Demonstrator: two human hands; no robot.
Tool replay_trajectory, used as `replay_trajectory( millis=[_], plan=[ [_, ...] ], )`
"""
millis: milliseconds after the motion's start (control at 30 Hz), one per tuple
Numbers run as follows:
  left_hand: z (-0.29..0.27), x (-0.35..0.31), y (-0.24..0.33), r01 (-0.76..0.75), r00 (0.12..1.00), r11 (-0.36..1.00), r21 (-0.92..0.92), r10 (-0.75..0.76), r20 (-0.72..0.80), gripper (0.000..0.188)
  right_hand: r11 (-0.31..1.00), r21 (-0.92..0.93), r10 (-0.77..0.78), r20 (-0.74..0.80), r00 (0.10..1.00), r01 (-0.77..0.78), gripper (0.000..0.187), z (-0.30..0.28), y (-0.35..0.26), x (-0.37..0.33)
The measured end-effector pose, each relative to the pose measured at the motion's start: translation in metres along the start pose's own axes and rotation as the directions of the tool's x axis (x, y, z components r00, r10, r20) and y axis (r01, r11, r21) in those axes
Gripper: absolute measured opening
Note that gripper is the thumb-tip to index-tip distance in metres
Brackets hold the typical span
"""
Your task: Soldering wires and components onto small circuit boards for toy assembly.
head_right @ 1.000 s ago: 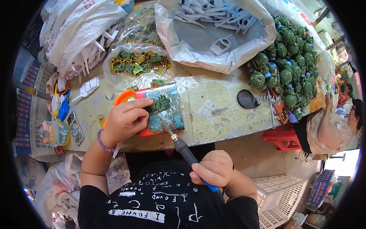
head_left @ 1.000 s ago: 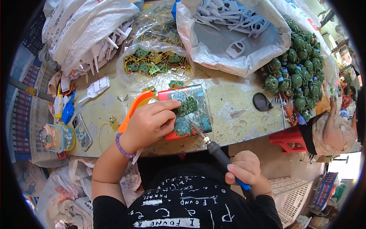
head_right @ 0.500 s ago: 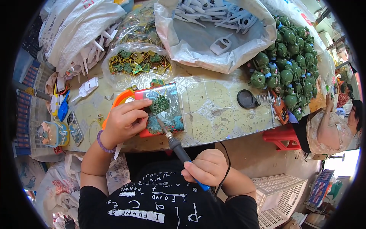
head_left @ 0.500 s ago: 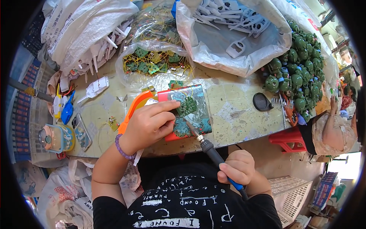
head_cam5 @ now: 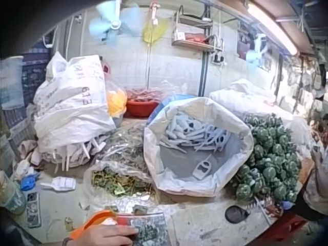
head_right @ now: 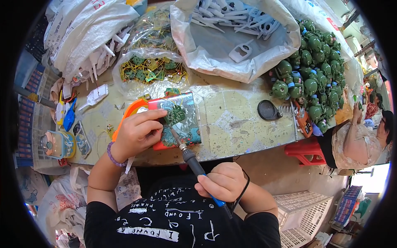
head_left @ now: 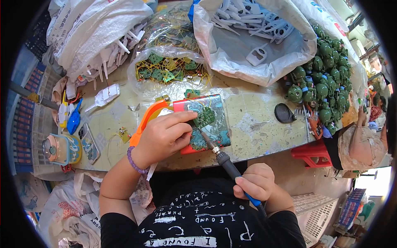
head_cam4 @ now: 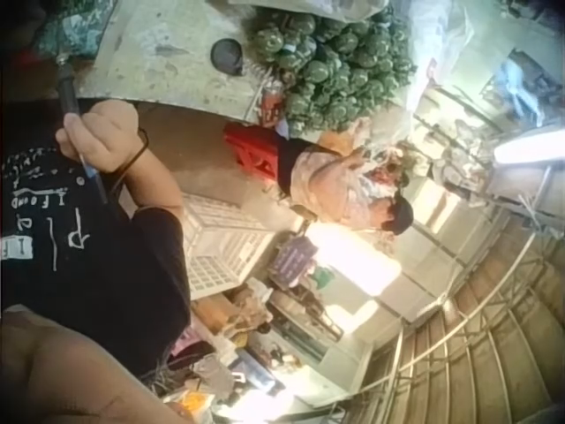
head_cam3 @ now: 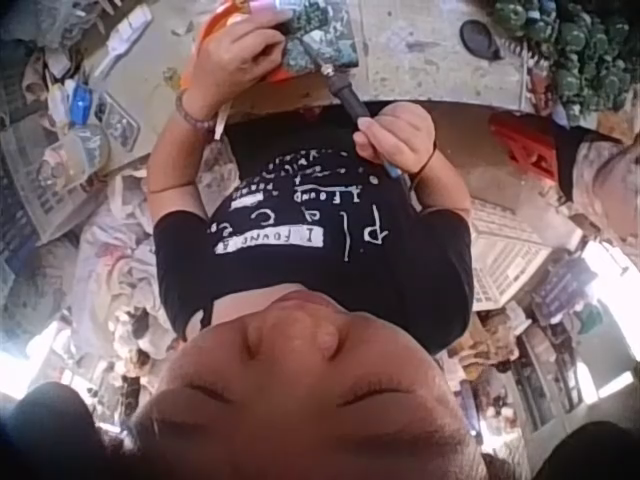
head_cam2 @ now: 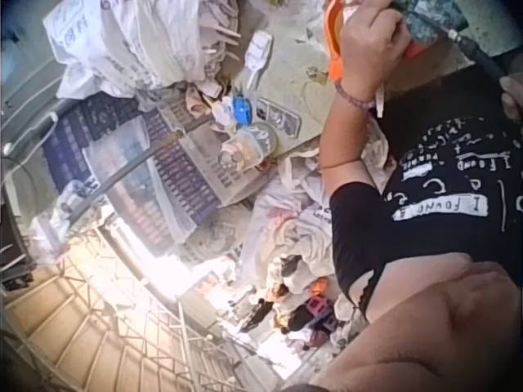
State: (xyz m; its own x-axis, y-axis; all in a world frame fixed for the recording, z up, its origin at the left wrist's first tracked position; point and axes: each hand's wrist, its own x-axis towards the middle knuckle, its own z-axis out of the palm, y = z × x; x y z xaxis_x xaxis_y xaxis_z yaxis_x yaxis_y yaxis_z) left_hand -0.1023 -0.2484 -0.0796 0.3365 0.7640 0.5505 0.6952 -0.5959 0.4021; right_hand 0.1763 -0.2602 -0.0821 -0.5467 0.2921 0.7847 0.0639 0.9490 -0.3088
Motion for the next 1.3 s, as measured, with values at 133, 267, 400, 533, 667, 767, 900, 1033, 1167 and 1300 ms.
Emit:
replay_trajectory(
  millis=[133, 267, 400, 533, 667, 767, 900, 1033, 1167, 1300],
  plan=[
    [-0.0002, -0.0006, -0.0004, 0.009, 1.0, 1.0, -0.012, -0.009, 0.007, 0.014, 1.0, 0.006, 0.008, -0.003, 1.0, -0.008, 0.029, -0.002, 0.0002, 0.0014],
    [0.0005, -0.0002, -0.0006, 0.001, 1.0, 1.0, -0.014, -0.001, 0.008, 0.014, 1.0, 0.004, 0.007, -0.006, 1.0, -0.007, 0.029, -0.002, -0.0004, 0.0004],
    [0.0009, -0.0002, -0.0008, 0.002, 1.0, 1.0, -0.01, -0.002, 0.007, 0.014, 1.0, 0.011, 0.003, 0.004, 1.0, -0.003, 0.029, -0.0017, -0.0003, 0.0016],
    [0.0003, -0.0005, 0.0001, 0.007, 1.0, 1.0, -0.007, -0.007, 0.013, 0.014, 1.0, 0.006, 0.003, -0.006, 1.0, -0.003, 0.03, -0.0003, -0.0003, 0.0015],
    [0.0004, 0.0003, 0.0001, -0.013, 1.0, 1.0, -0.003, 0.013, 0.001, 0.014, 1.0, 0.011, -0.002, 0.001, 1.0, 0.002, 0.03, -0.0005, 0.0, 0.0023],
    [0.001, 0.0001, 0.0004, -0.003, 1.0, 1.0, -0.004, 0.003, 0.002, 0.014, 1.0, 0.013, 0.009, -0.008, 1.0, -0.009, 0.03, 0.0002, -0.0001, 0.0009],
    [0.0009, 0.0006, 0.0011, -0.012, 1.0, 1.0, -0.001, 0.012, -0.002, 0.014, 1.0, 0.009, 0.016, -0.002, 1.0, -0.016, 0.029, 0.0004, -0.0002, 0.0001],
    [0.0012, 0.0011, 0.0013, -0.018, 1.0, 1.0, 0.004, 0.018, -0.006, 0.014, 1.0, -0.002, 0.016, -0.004, 1.0, -0.016, 0.029, 0.0001, 0.0005, -0.0005],
    [0.0019, 0.001, 0.0016, -0.011, 1.0, 1.0, 0.006, 0.011, -0.018, 0.014, 1.0, 0.009, 0.02, 0.008, 1.0, -0.02, 0.03, -0.0014, 0.0007, 0.0004],
    [0.002, 0.0002, 0.002, -0.003, 1.0, 1.0, 0.003, 0.003, -0.016, 0.013, 1.0, 0.006, 0.004, -0.049, 0.999, -0.004, 0.03, -0.0048, 0.0017, -0.0019]
  ],
)
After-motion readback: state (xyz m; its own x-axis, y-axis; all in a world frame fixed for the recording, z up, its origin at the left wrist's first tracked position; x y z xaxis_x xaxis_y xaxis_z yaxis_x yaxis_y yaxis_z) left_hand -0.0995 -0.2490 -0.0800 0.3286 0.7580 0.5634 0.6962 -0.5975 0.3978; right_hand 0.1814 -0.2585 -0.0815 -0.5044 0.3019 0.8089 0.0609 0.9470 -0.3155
